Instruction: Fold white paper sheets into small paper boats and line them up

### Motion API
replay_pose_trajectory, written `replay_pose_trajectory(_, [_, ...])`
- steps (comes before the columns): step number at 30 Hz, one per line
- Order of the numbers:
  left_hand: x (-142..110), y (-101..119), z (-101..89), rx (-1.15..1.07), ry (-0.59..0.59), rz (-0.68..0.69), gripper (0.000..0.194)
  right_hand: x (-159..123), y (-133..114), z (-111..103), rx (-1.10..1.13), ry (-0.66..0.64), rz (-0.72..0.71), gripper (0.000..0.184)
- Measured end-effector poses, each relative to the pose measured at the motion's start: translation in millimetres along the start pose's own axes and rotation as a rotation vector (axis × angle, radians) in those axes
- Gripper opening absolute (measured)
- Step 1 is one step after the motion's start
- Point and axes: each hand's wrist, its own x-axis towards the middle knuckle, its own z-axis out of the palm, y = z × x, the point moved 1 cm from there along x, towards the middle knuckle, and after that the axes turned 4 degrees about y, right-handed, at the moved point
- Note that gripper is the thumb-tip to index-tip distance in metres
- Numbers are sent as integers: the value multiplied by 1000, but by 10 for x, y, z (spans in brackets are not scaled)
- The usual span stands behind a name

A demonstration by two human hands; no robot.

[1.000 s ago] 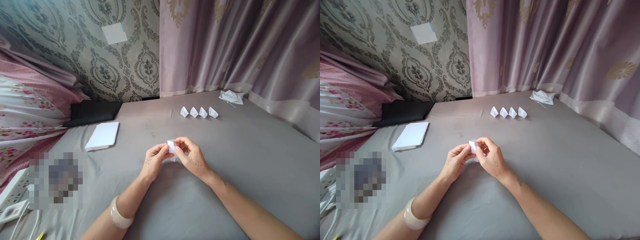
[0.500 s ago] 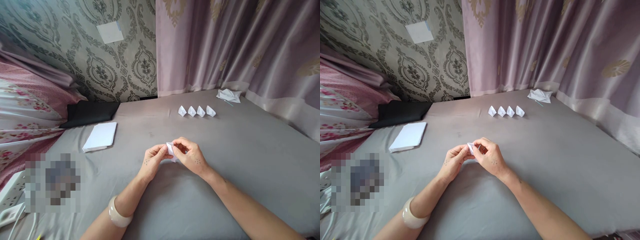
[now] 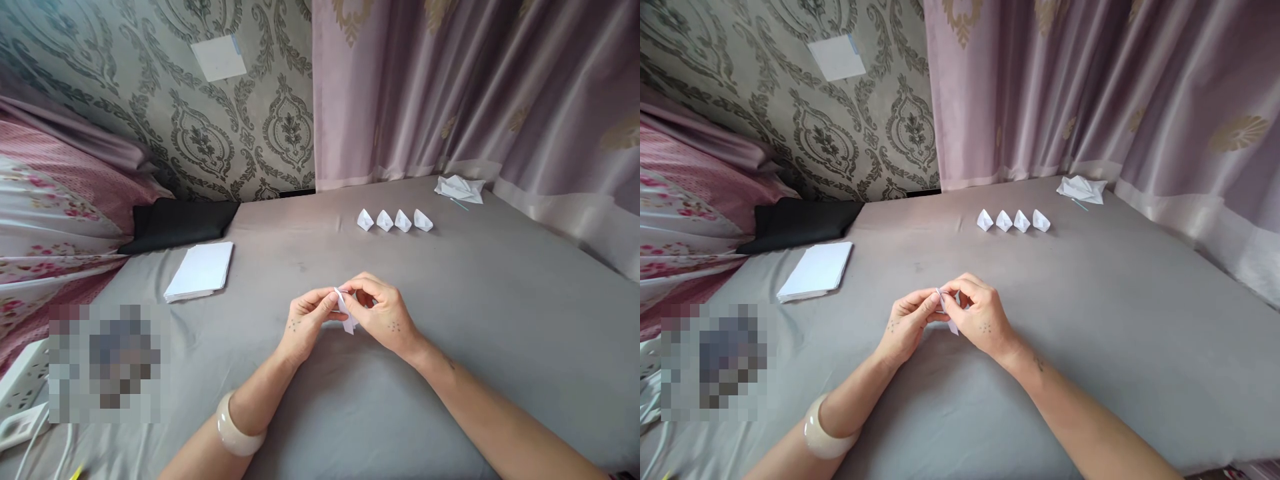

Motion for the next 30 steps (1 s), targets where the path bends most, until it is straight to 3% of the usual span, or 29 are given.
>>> replay_pose_trajectory(21, [9,-14,-22,-37,-1,-39,22,-78,43,21,-359,50,-337,23])
replay_pose_trajectory(30, [62,19,-77,-112,-17,-88,20,-45,53,-26,-367,-128,-332,39])
